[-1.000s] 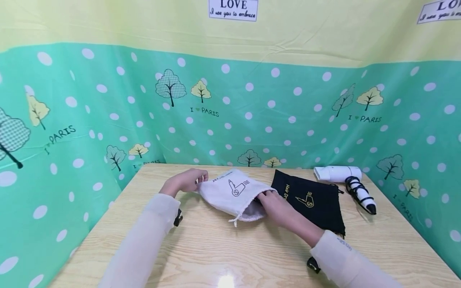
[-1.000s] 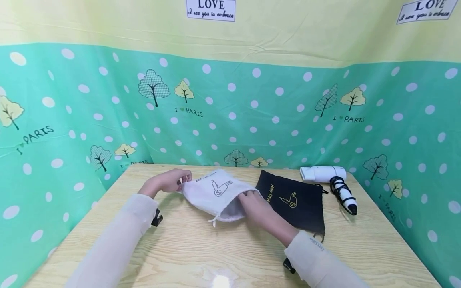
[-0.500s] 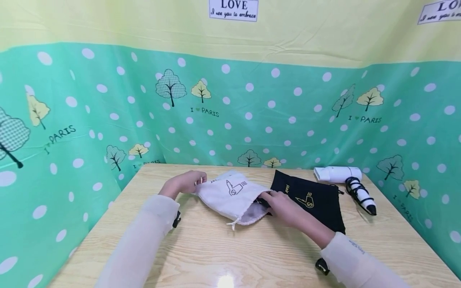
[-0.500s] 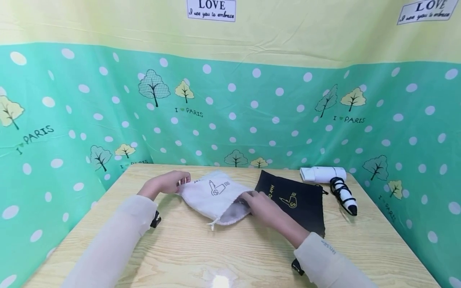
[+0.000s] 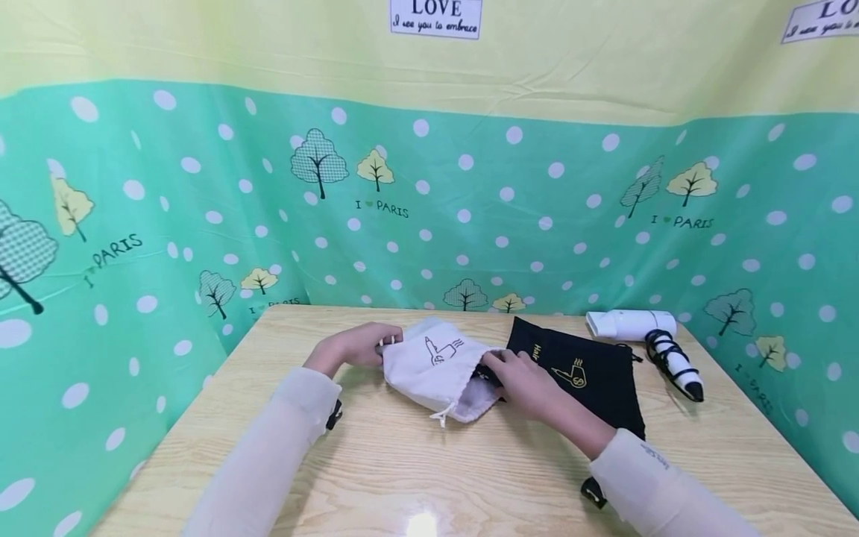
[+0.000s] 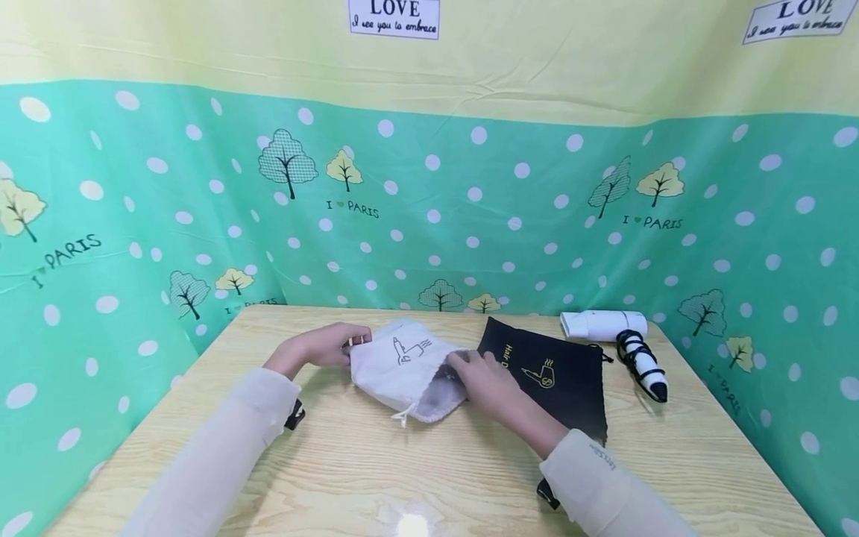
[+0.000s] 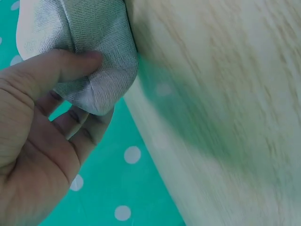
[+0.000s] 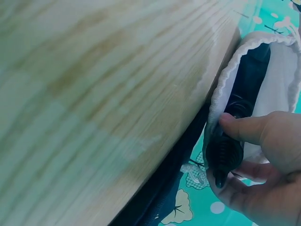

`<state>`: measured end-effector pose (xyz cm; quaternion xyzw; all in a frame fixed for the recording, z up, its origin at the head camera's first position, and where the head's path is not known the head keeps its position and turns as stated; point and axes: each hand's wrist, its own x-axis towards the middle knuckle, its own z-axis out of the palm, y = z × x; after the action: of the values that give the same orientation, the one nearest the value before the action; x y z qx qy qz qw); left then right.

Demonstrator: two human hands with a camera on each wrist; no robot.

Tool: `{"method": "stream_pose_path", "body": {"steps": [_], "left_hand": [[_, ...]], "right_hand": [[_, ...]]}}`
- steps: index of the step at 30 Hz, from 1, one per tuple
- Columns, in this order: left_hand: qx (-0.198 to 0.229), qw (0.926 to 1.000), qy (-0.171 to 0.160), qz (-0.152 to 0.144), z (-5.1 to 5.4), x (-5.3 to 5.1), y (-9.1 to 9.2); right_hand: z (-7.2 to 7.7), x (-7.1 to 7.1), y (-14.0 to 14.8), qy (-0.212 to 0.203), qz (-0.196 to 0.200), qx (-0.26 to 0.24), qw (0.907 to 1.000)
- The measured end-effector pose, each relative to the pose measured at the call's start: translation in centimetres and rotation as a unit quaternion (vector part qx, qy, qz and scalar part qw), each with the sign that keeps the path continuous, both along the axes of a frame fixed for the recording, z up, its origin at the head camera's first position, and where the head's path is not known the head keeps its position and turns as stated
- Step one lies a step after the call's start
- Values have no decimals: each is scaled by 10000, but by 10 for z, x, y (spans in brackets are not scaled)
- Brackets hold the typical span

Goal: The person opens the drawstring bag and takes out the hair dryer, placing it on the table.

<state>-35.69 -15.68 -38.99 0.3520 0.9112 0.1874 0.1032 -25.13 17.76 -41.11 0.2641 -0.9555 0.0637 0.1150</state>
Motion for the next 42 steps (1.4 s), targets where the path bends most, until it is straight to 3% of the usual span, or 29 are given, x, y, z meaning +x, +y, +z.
{"method": "stream_pose_path", "body": {"steps": [5,16,23,32,42], "left_hand": [[84,9999,-77,100,2,1,-5],[316,9995,-92,-10,0,1,-19],[289,9996,-25,34,-4,-2,-31],[347,9991,-33,245,0,-4,-41],[75,9995,-21,301,-1,-2,-34]], "right_hand": [[2,1,2,-115,150,-126,9997],[-2,0,15,244,417,-214,9986],[2,2,19,-34,552,-415,9976],[9,2,37,-356,675,-639,9950],[11,-1,42,-310,766,-440,9956]]}}
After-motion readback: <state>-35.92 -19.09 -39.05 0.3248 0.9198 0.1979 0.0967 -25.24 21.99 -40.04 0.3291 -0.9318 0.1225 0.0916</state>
